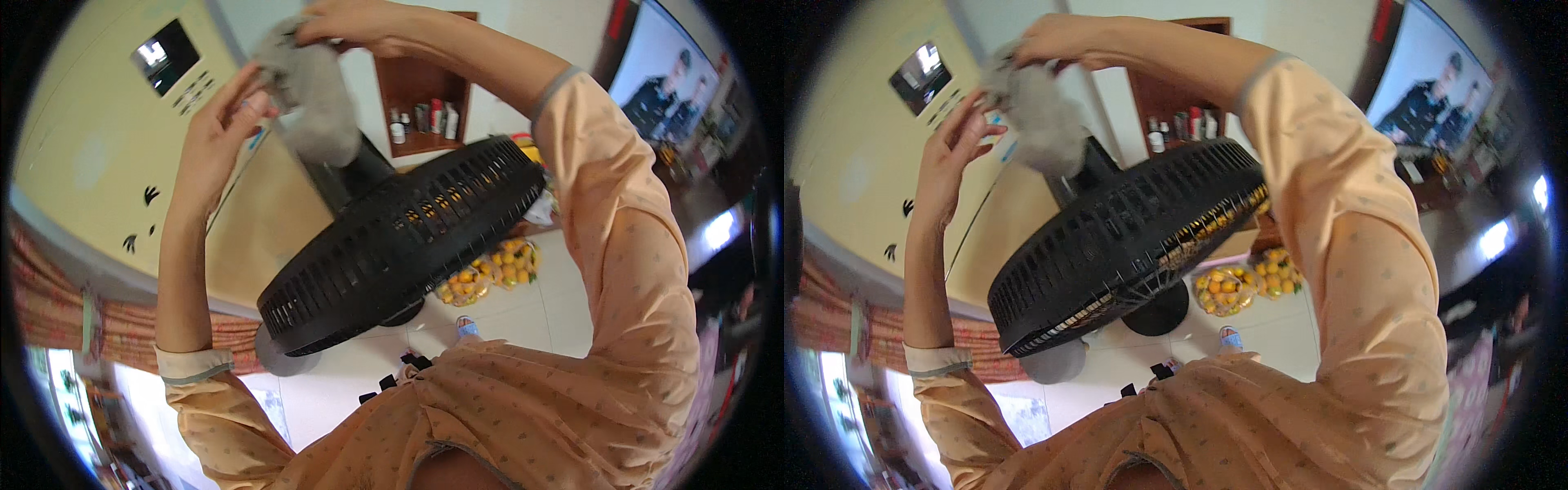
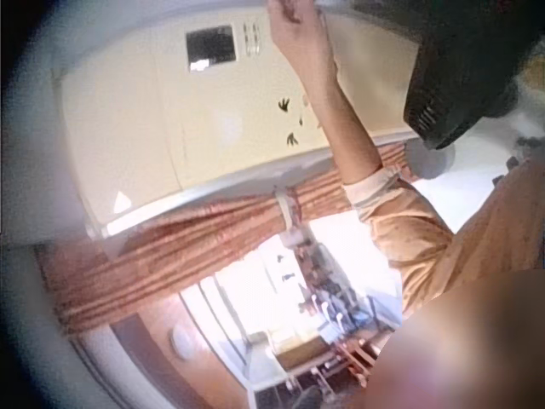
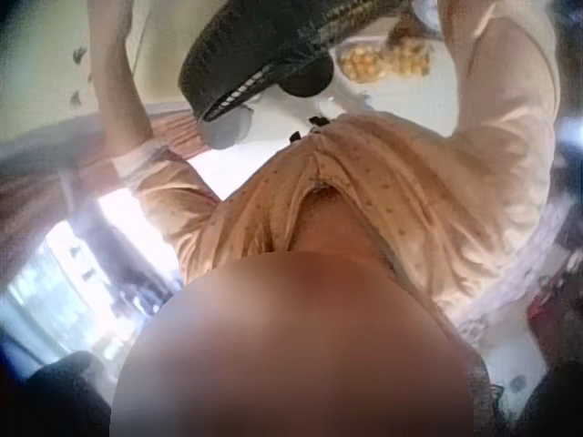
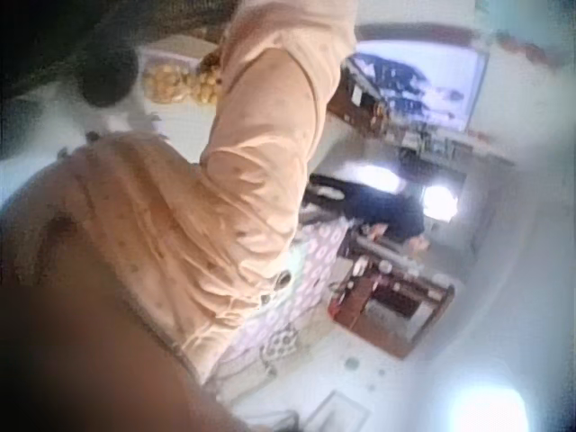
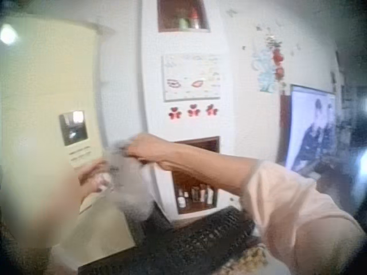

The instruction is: The person wipes a dining table with a cloth, moving a thermos and other items aside. They then wipe a standing fan and an air conditioner unit, and finally wipe a wooden shelf, moving a bowl of snacks and other items to reach the surface.

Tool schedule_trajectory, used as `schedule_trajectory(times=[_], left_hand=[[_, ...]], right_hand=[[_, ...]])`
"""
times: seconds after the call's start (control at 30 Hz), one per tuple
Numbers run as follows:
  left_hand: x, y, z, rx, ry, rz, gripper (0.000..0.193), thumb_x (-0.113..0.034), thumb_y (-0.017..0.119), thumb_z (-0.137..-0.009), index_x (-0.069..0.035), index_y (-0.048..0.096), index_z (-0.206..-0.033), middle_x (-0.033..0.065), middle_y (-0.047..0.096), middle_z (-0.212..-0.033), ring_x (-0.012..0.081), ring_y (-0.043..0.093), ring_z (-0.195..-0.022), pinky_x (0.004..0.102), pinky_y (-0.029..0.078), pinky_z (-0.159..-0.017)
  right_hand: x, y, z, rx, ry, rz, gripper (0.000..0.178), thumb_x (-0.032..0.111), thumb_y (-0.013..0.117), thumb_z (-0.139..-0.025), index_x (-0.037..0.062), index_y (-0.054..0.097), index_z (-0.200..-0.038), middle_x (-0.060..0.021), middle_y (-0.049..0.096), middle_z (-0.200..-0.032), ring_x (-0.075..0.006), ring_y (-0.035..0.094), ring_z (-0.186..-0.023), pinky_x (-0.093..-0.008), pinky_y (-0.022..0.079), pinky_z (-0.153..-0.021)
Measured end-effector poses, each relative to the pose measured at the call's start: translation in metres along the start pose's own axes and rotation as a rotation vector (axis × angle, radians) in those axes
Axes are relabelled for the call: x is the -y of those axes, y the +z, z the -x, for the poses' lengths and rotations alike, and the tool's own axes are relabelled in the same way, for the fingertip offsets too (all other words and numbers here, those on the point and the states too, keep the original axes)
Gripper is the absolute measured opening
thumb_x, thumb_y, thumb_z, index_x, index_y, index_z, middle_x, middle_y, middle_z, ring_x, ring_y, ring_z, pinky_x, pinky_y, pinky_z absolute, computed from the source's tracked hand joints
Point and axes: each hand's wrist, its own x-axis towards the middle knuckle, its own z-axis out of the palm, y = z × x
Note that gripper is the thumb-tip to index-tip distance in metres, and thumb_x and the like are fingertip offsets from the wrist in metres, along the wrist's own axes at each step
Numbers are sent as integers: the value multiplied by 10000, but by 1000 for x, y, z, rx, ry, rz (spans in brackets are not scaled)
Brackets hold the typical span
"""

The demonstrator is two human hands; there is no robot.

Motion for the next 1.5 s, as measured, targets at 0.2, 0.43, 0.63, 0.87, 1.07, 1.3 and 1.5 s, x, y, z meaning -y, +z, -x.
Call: schedule_trajectory(times=[0.2, 0.43, 0.63, 0.87, 1.07, 1.3, 1.5], left_hand=[[26, 9, -12, -117, 93, 404, 281, -72, 572, -871, 57, 525, -1116, 101, 611, -1008, 119, 581, -851, 239, 466, -752], [93, -38, -13, -422, 22, 703, 253, -49, 561, -858, 60, 530, -1084, 94, 613, -963, 120, 577, -835, 230, 466, -715], [146, 12, -42, -173, 137, 37, 388, -159, 625, -823, -2, 530, -1165, 109, 607, -1049, 212, 572, -890, 331, 460, -786], [183, 55, -1, -99, 760, -253, 303, -79, 693, -689, -64, 621, -983, 127, 581, -968, 298, 552, -860, 356, 449, -770], [245, 41, 63, 435, 382, 241, 279, 25, 660, -726, -13, 593, -993, 79, 570, -1044, 180, 537, -984, 285, 423, -836], [303, 60, 72, 450, -276, 738, 271, 9, 592, -799, -12, 546, -1066, 30, 597, -930, 127, 567, -842, 265, 462, -761], [320, 78, -19, 86, -395, 1193, 274, -47, 499, -858, -25, 496, -1132, 93, 591, -1014, 199, 575, -918, 325, 471, -817]], right_hand=[[48, 42, 37, 162, -10, -145, 433, 300, 624, -820, -106, 582, -966, -174, 594, -970, -211, 561, -949, -309, 475, -834], [57, 23, 136, -67, 5, 437, 458, 344, 536, -898, 44, 505, -1242, -93, 578, -1156, -174, 535, -1063, -309, 418, -907], [70, 50, 204, -179, 10, 761, 349, 297, 533, -899, 12, 609, -1084, -127, 620, -1079, -242, 596, -984, -329, 460, -847], [79, 92, 211, -374, -29, 821, 264, 224, 544, -882, 8, 633, -1006, -124, 645, -894, -246, 618, -816, -331, 474, -737], [80, 84, 212, -259, 8, 911, 287, 254, 540, -875, 37, 631, -1039, -91, 636, -956, -209, 599, -856, -304, 459, -773], [82, 86, 210, -222, 35, 862, 295, 274, 531, -872, 42, 648, -1012, -101, 636, -977, -233, 589, -910, -323, 453, -801], [79, 84, 210, -289, 90, 911, 332, 304, 517, -865, 32, 654, -998, -106, 644, -974, -224, 582, -935, -318, 445, -827]])
